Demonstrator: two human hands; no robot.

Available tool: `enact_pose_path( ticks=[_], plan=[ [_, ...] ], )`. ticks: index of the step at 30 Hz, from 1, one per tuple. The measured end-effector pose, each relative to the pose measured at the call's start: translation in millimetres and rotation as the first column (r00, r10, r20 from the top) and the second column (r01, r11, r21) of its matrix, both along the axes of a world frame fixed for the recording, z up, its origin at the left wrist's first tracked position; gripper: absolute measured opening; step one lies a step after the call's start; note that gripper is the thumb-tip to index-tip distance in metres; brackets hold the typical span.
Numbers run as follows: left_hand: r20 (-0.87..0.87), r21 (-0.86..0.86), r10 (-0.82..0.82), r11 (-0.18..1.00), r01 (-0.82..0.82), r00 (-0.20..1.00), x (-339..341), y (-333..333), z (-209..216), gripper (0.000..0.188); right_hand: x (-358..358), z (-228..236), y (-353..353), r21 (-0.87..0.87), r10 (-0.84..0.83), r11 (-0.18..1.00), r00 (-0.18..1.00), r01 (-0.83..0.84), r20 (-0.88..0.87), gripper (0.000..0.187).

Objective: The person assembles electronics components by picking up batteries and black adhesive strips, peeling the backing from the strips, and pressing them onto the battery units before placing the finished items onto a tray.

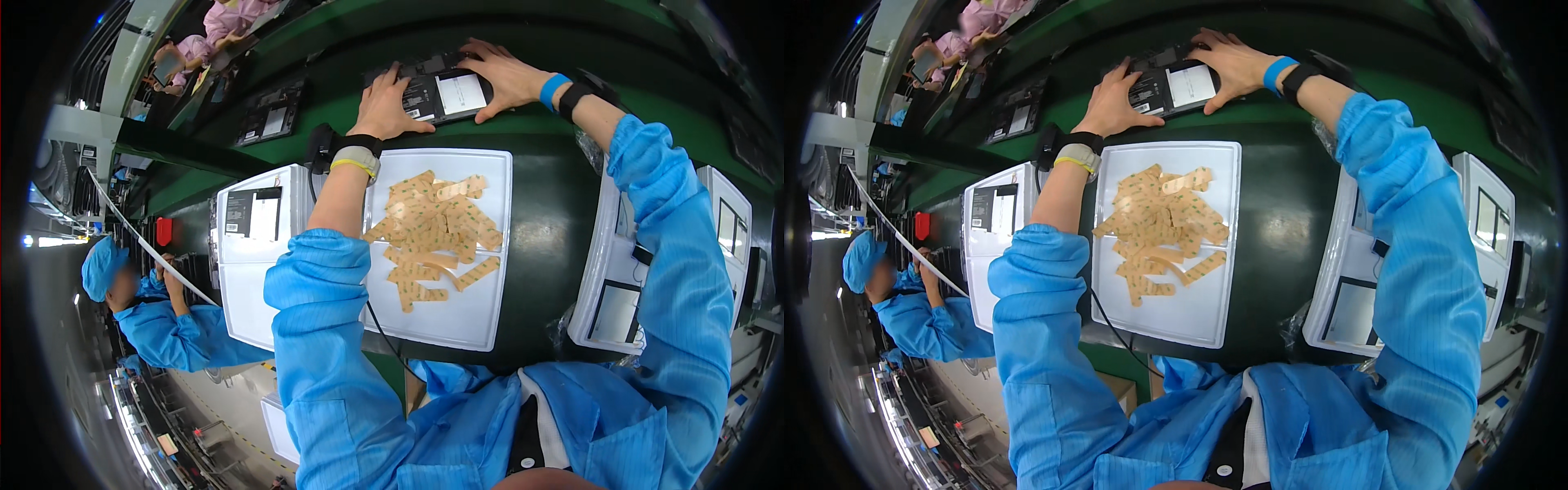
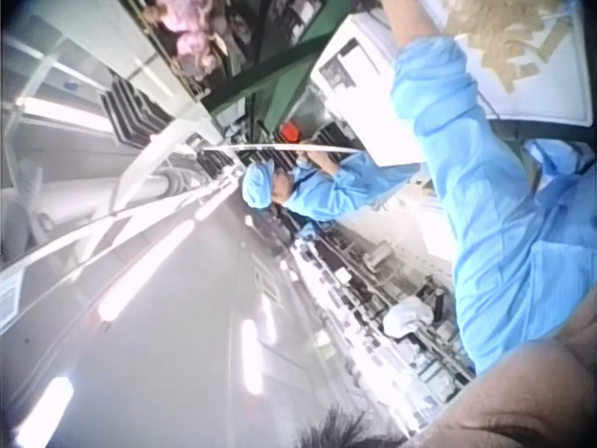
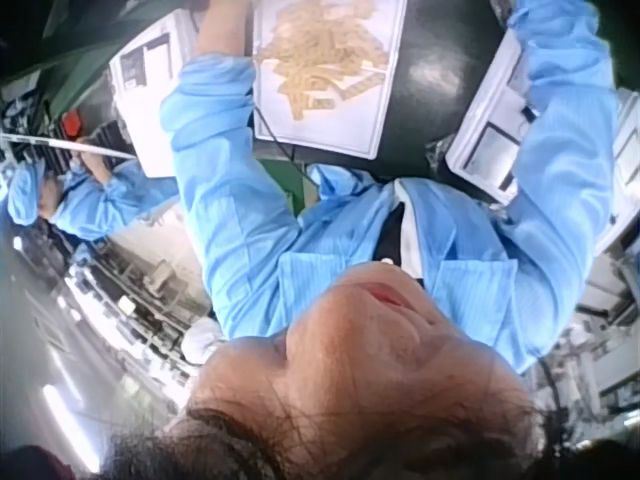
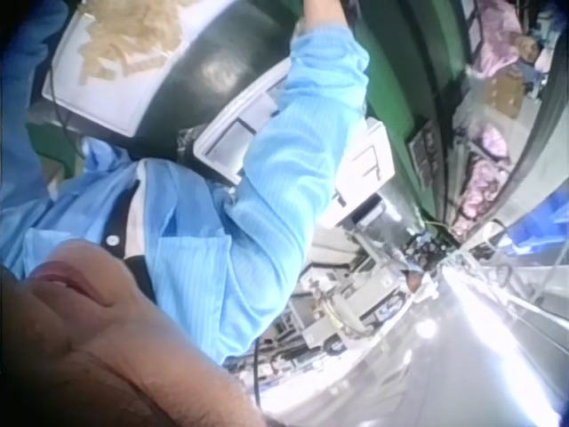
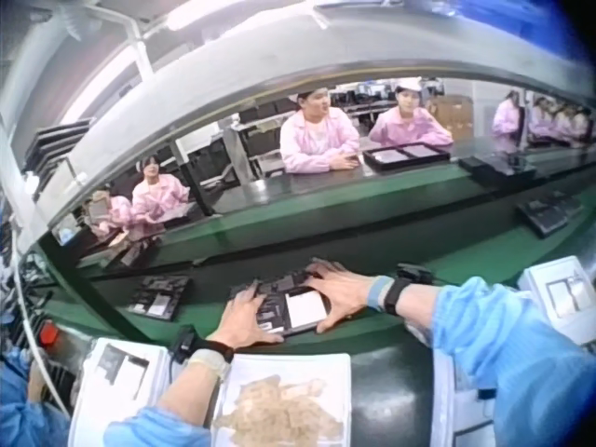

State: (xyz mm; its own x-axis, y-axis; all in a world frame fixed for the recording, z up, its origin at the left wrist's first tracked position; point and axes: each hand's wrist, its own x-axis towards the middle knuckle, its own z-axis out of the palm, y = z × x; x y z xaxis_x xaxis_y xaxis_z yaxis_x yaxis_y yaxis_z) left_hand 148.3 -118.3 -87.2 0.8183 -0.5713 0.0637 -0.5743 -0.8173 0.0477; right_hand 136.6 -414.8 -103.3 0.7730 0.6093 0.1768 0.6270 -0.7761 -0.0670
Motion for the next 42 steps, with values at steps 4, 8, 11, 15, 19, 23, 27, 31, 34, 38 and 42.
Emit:
enact_pose_path(
  ticks=[4, 8, 11, 15, 19, 23, 27, 31, 34, 38, 42],
  plan=[
    [0.018, -0.012, 0.004, 1.000, -0.003, 1.000, 2, 17, -27, 0.122, -10, -13, 5, -0.035, -0.026, 0.999, 0.994, 0.029, 0.105, 0.103],
    [0.080, 0.048, -0.023, 0.999, 0.019, 0.997, -5, -3, -36, 0.124, -11, 2, 21, -0.204, -0.031, 0.978, 0.992, 0.055, 0.119, 0.100],
    [0.157, -0.092, -0.049, 0.994, 0.064, 0.986, -9, -12, -62, 0.114, -16, -15, 55, -0.164, 0.140, 0.978, 0.989, -0.129, 0.053, 0.089],
    [0.086, -0.052, -0.057, 0.997, 0.062, 0.995, -6, -1, -55, 0.113, -13, -19, 46, -0.107, 0.144, 0.985, 0.983, -0.132, 0.116, 0.089],
    [0.100, -0.076, -0.023, 0.997, 0.030, 0.995, -4, 31, -51, 0.106, -15, 1, 36, -0.086, 0.124, 0.990, 0.981, -0.113, 0.146, 0.083],
    [0.126, 0.016, 0.031, 0.999, -0.034, 0.992, -6, 34, -48, 0.106, -21, -1, 48, -0.068, 0.150, 0.988, 0.972, -0.139, 0.179, 0.076],
    [-0.017, 0.125, 0.235, 0.965, -0.231, 0.972, -17, 19, -17, 0.113, -22, -4, 58, -0.035, 0.158, 0.987, 0.967, -0.154, 0.198, 0.080],
    [-0.098, -0.319, 0.048, 0.945, -0.077, 0.994, -58, 43, 35, 0.100, -29, 14, 70, -0.051, -0.018, 0.999, 0.999, 0.017, -0.027, 0.082],
    [-0.180, -0.232, -0.043, 0.973, 0.000, 0.983, -99, 98, 119, 0.040, -34, 27, 62, -0.092, -0.086, 0.993, 0.994, 0.080, -0.070, 0.075],
    [-0.158, -0.060, 0.228, 0.969, -0.240, 0.961, -131, 255, 136, 0.040, -67, 61, 90, 0.231, 0.127, 0.969, 0.975, -0.083, -0.183, 0.060],
    [-0.181, 0.010, 0.371, 0.927, -0.375, 0.911, -150, 304, 113, 0.092, -108, 83, 119, 0.426, 0.360, 0.867, 0.916, -0.259, -0.177, 0.053]
  ],
)
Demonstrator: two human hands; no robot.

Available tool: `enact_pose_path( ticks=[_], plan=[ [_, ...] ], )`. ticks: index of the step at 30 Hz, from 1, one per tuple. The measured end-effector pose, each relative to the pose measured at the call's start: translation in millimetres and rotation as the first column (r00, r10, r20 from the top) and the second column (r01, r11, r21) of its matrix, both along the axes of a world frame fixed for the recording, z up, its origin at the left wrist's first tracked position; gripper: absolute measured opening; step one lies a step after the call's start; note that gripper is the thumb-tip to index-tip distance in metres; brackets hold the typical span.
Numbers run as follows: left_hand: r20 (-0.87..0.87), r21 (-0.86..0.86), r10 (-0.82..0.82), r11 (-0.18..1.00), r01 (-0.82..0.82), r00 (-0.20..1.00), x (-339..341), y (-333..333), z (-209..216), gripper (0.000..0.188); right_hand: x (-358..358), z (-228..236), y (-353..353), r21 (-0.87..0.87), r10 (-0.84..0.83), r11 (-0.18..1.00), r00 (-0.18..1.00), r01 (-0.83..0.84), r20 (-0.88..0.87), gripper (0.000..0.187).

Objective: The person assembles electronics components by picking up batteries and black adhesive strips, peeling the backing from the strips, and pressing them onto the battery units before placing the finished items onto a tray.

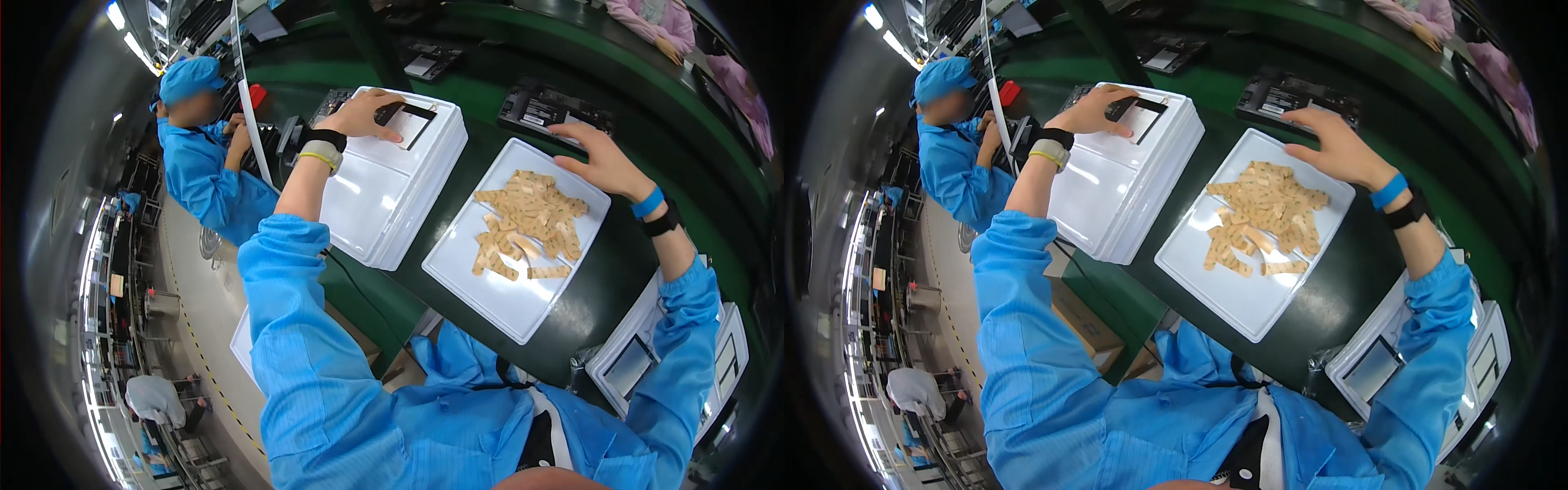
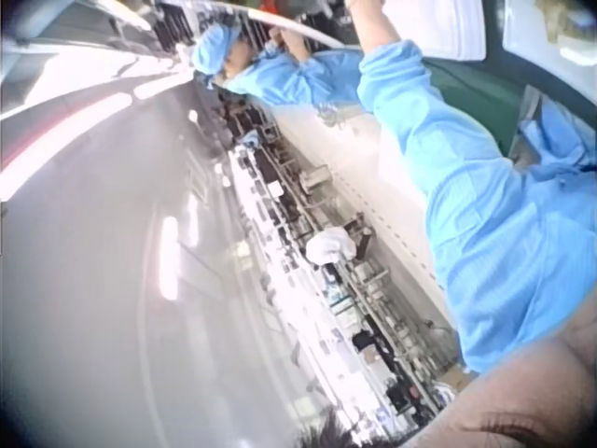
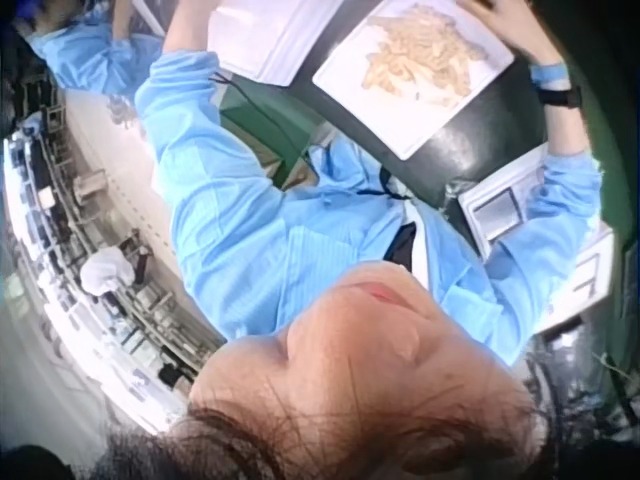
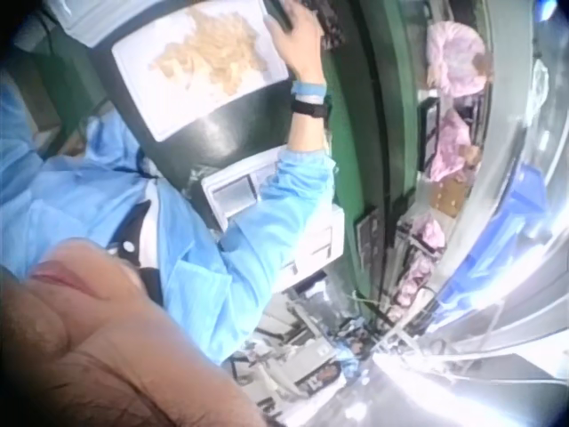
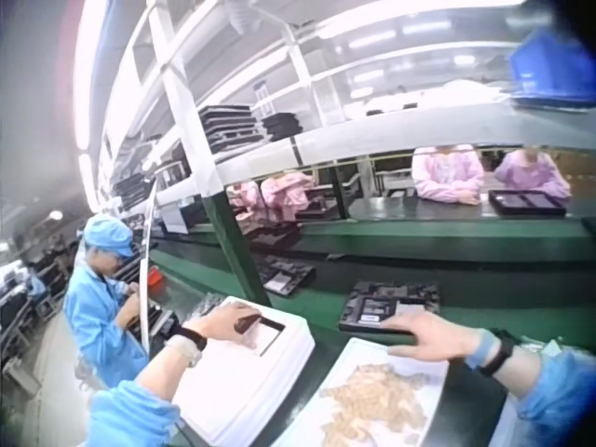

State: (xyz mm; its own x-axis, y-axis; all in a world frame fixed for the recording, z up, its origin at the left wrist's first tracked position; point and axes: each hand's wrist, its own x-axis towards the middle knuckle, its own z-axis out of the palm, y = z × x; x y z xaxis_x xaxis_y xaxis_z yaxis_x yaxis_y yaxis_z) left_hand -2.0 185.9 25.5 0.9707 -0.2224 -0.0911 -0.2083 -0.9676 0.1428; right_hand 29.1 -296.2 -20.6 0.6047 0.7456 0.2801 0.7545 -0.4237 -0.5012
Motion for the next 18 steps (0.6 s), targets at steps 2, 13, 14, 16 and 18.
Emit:
enact_pose_path(
  ticks=[2, 13, 14, 16, 18],
  plan=[
    [0.050, 0.082, -0.032, 0.996, 0.028, 0.998, 5, -21, 6, 0.084, -10, 4, 17, 0.093, 0.009, 0.996, 0.993, 0.003, -0.121, 0.051],
    [0.443, -0.756, 0.310, 0.634, 0.165, 0.841, -59, -208, 10, 0.043, -60, 28, 47, 0.781, 0.217, 0.551, 0.852, 0.296, -0.476, 0.036],
    [0.410, -0.822, 0.298, 0.530, 0.207, 0.862, -61, -224, -7, 0.043, -65, 28, 39, 0.772, 0.182, 0.545, 0.853, 0.326, -0.490, 0.036],
    [0.269, -0.920, 0.342, 0.369, 0.135, 0.900, -70, -251, -34, 0.040, -71, 25, 24, 0.686, 0.030, 0.627, 0.869, 0.369, -0.494, 0.031],
    [0.103, -0.992, 0.280, 0.095, 0.080, 0.954, -65, -262, -70, 0.039, -72, 15, 13, 0.698, 0.074, 0.593, 0.836, 0.400, -0.543, 0.028]
  ],
)
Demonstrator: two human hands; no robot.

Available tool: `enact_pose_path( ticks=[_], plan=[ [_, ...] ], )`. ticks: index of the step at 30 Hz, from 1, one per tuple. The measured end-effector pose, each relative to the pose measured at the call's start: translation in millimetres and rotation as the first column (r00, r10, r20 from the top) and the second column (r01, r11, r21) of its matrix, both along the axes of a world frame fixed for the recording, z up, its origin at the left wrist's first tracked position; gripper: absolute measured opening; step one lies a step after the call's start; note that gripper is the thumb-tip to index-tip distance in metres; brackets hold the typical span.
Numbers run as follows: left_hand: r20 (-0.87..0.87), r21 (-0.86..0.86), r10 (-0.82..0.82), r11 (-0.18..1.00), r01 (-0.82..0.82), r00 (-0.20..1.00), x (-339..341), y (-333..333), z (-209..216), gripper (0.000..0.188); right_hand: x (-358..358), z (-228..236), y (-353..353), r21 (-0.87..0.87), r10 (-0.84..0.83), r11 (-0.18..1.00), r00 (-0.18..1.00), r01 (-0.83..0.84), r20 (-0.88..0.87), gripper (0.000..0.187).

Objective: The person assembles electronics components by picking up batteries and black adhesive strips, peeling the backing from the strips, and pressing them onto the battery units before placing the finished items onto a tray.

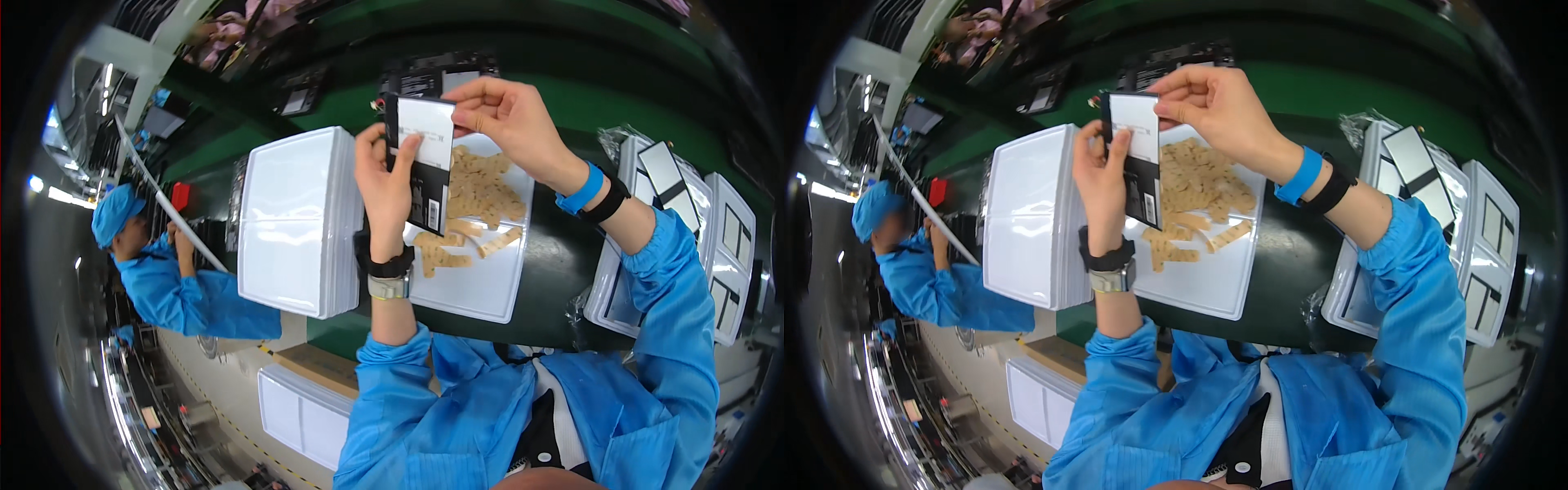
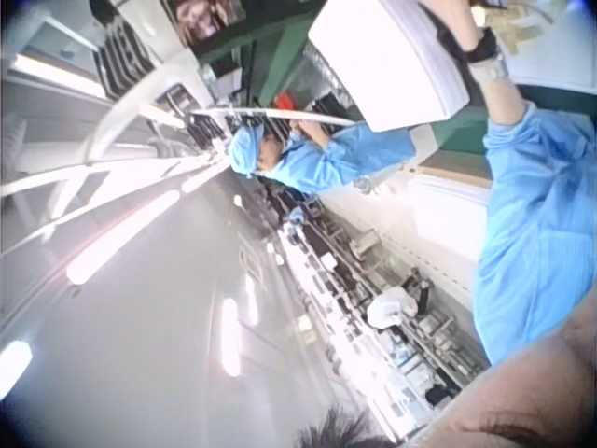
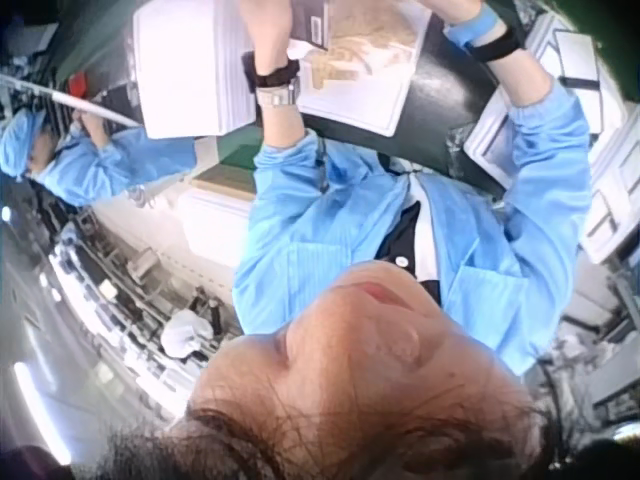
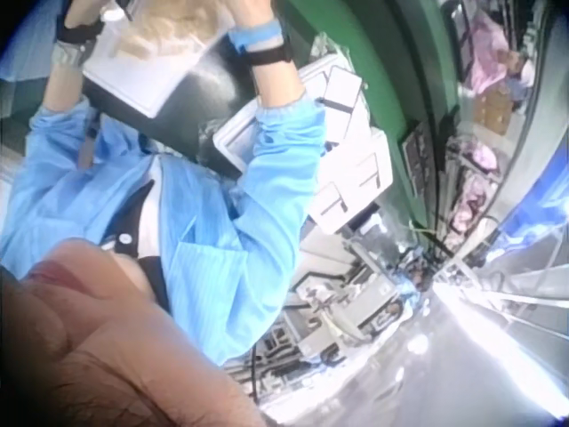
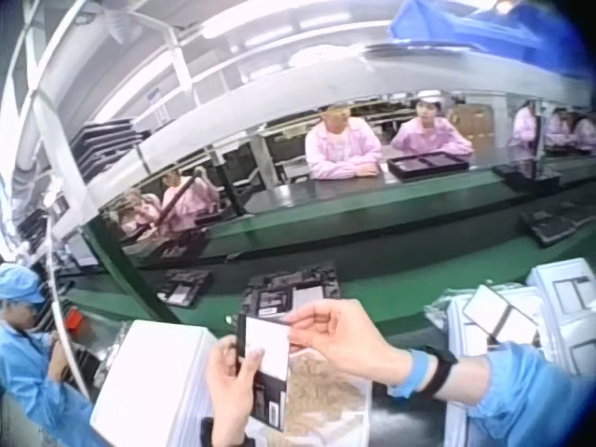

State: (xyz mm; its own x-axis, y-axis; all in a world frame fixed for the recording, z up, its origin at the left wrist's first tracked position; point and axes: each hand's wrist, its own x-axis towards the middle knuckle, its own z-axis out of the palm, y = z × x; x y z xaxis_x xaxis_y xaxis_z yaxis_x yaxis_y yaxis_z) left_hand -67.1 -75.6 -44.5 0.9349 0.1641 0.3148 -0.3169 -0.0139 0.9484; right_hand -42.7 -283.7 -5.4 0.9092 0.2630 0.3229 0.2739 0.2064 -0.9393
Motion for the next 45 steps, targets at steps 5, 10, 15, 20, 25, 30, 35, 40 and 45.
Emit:
enact_pose_path(
  ticks=[5, 10, 15, 20, 25, 30, 35, 40, 45],
  plan=[
    [-0.142, -0.166, -0.108, 0.983, 0.084, 0.984, 12, -27, -44, 0.035, 10, -34, -19, -0.020, -0.084, 0.996, 0.983, 0.082, -0.161, 0.019],
    [-0.214, -0.610, -0.303, 0.784, 0.115, 0.928, 13, -28, -73, 0.030, 21, -74, -22, -0.125, -0.254, 0.964, 0.947, 0.233, -0.194, 0.018],
    [-0.196, -0.417, -0.099, 0.909, 0.009, 0.976, 6, -30, -70, 0.046, -12, -62, 4, -0.162, -0.171, 0.975, 0.976, 0.149, -0.136, 0.017],
    [-0.104, -0.275, -0.068, 0.961, 0.037, 0.992, 3, -42, -60, 0.054, -11, -60, -5, -0.055, -0.078, 0.996, 0.972, 0.067, -0.223, 0.020],
    [-0.083, -0.385, -0.393, 0.860, 0.334, 0.916, -1, -33, -65, 0.079, -15, -54, 2, -0.002, -0.009, 1.000, 0.983, 0.009, -0.183, 0.018],
    [0.028, -0.600, -0.293, 0.760, 0.250, 0.956, 1, -31, -62, 0.071, -5, -59, -10, -0.207, -0.264, 0.938, 0.960, 0.278, 0.092, 0.014],
    [0.079, -0.460, -0.091, 0.880, 0.117, 0.993, -3, -32, -58, 0.079, -56, -32, 25, -0.289, -0.171, 0.924, 0.947, 0.250, 0.272, 0.011],
    [0.136, -0.527, -0.188, 0.818, 0.232, 0.973, -3, -38, -57, 0.083, -45, -42, 18, -0.261, -0.136, 0.950, 0.980, 0.172, 0.147, 0.011],
    [0.147, -0.609, -0.105, 0.774, 0.173, 0.984, -5, -18, -43, 0.087, -29, -31, 7, -0.331, -0.210, 0.856, 0.853, 0.397, 0.478, 0.016]
  ],
)
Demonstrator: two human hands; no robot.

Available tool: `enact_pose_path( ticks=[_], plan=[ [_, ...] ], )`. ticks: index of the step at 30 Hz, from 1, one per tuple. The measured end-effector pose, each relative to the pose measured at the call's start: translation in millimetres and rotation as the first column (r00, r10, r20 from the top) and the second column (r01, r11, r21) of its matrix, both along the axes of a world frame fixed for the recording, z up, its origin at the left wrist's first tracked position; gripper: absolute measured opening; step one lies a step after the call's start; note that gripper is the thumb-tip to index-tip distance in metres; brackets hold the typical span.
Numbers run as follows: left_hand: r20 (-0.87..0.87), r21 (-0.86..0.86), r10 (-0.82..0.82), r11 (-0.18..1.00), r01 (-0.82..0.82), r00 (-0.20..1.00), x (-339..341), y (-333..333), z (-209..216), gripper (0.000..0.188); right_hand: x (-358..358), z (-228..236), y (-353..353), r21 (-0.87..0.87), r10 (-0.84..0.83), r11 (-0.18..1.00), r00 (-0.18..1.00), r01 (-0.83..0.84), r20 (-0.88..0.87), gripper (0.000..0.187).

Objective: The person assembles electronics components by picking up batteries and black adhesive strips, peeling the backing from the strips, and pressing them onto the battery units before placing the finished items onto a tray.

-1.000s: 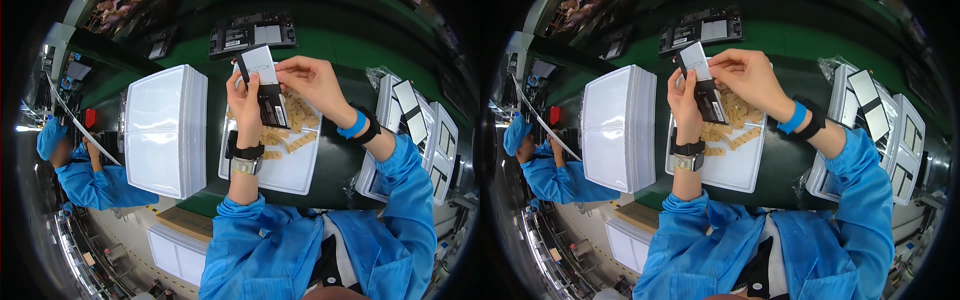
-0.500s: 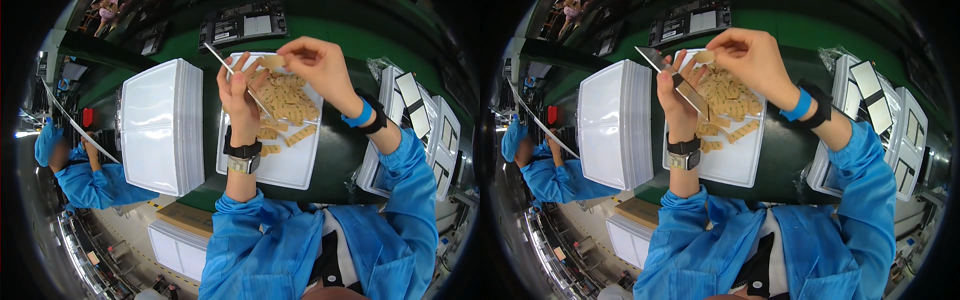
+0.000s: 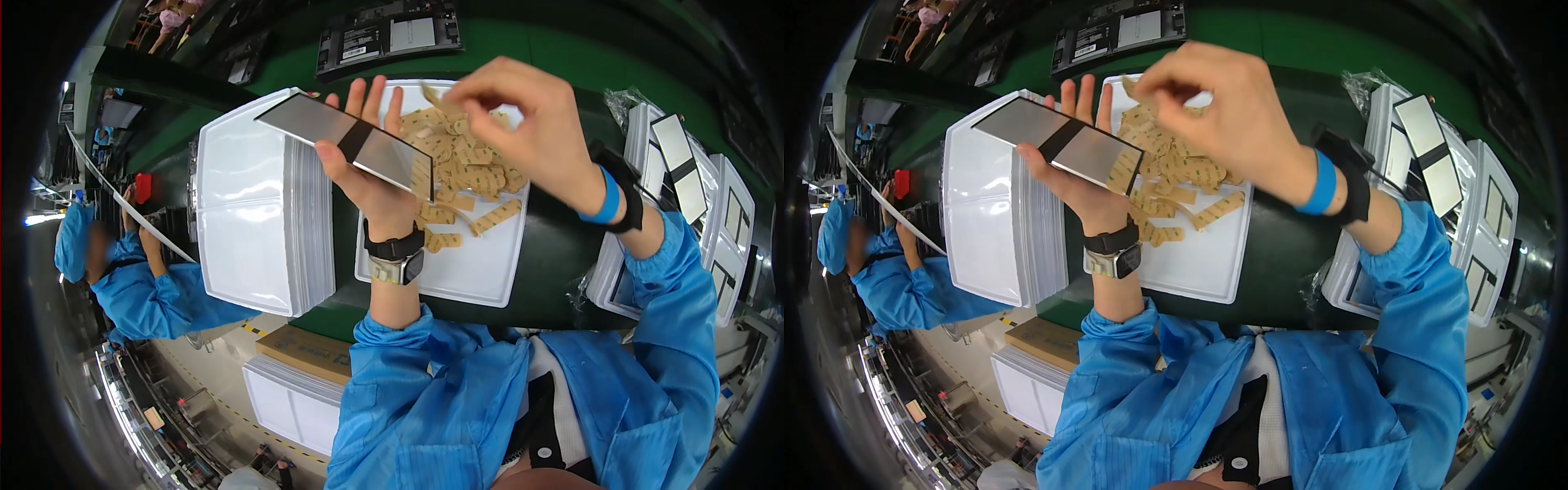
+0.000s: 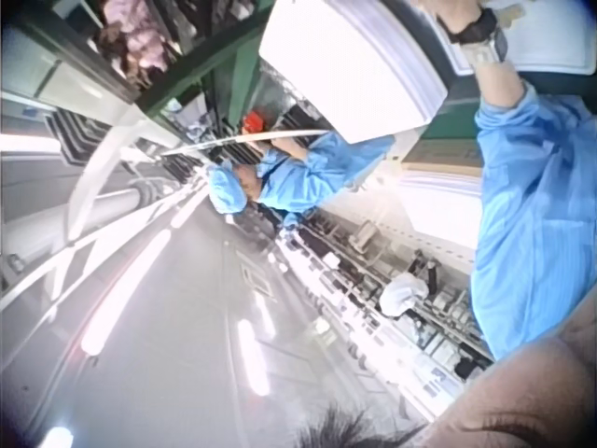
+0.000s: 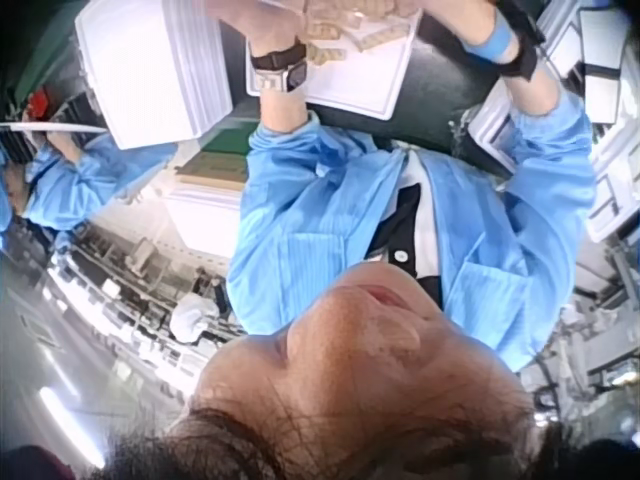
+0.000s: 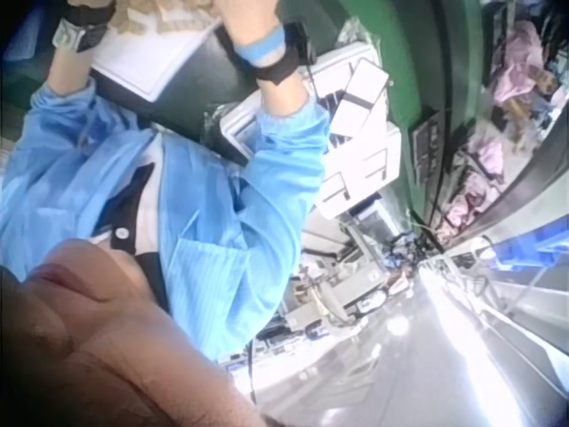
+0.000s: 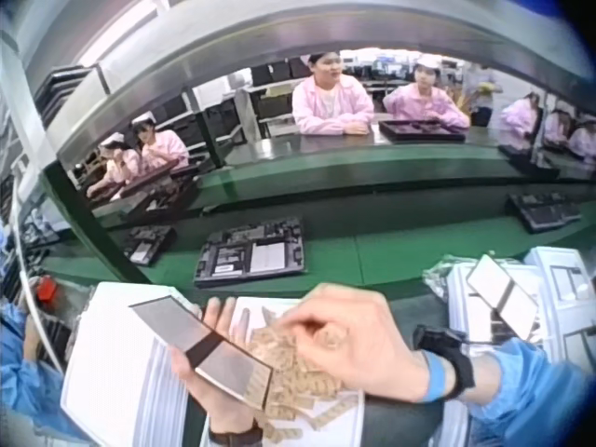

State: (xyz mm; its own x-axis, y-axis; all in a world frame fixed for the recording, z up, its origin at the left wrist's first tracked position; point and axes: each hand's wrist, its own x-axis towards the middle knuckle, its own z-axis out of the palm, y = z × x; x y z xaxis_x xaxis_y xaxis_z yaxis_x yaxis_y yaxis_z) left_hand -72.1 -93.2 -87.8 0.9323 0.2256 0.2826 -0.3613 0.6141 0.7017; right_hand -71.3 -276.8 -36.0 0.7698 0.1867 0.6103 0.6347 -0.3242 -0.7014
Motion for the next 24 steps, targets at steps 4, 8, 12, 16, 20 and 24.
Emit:
enact_pose_path(
  ticks=[4, 8, 12, 16, 20, 24],
  plan=[
    [-0.006, 0.091, 0.146, 0.985, -0.145, 0.989, 3, -7, -1, 0.090, -49, 0, 21, -0.098, 0.153, 0.982, 0.986, -0.159, -0.068, 0.017],
    [0.073, 0.064, 0.099, 0.993, -0.104, 0.992, 3, -2, -8, 0.086, -39, -5, 18, -0.099, 0.157, 0.982, 0.987, -0.159, -0.026, 0.018],
    [0.189, -0.386, -0.176, 0.891, 0.238, 0.966, 5, 28, 4, 0.093, -19, 20, -5, -0.077, -0.006, 0.997, 0.985, 0.019, 0.170, 0.014],
    [0.445, -0.361, -0.209, 0.848, 0.388, 0.871, 6, 63, 6, 0.100, -32, 34, -20, -0.202, -0.062, 0.973, 0.966, 0.114, 0.251, 0.018],
    [0.101, -0.347, 0.048, 0.938, -0.010, 0.994, -4, 31, 22, 0.102, -58, -31, -39, -0.601, 0.167, 0.794, 0.983, -0.091, 0.072, 0.030],
    [0.451, -0.267, -0.341, 0.830, 0.490, 0.825, 5, 49, 0, 0.097, -73, 46, -89, -0.448, 0.078, 0.876, 0.969, -0.179, -0.234, 0.025]
  ],
)
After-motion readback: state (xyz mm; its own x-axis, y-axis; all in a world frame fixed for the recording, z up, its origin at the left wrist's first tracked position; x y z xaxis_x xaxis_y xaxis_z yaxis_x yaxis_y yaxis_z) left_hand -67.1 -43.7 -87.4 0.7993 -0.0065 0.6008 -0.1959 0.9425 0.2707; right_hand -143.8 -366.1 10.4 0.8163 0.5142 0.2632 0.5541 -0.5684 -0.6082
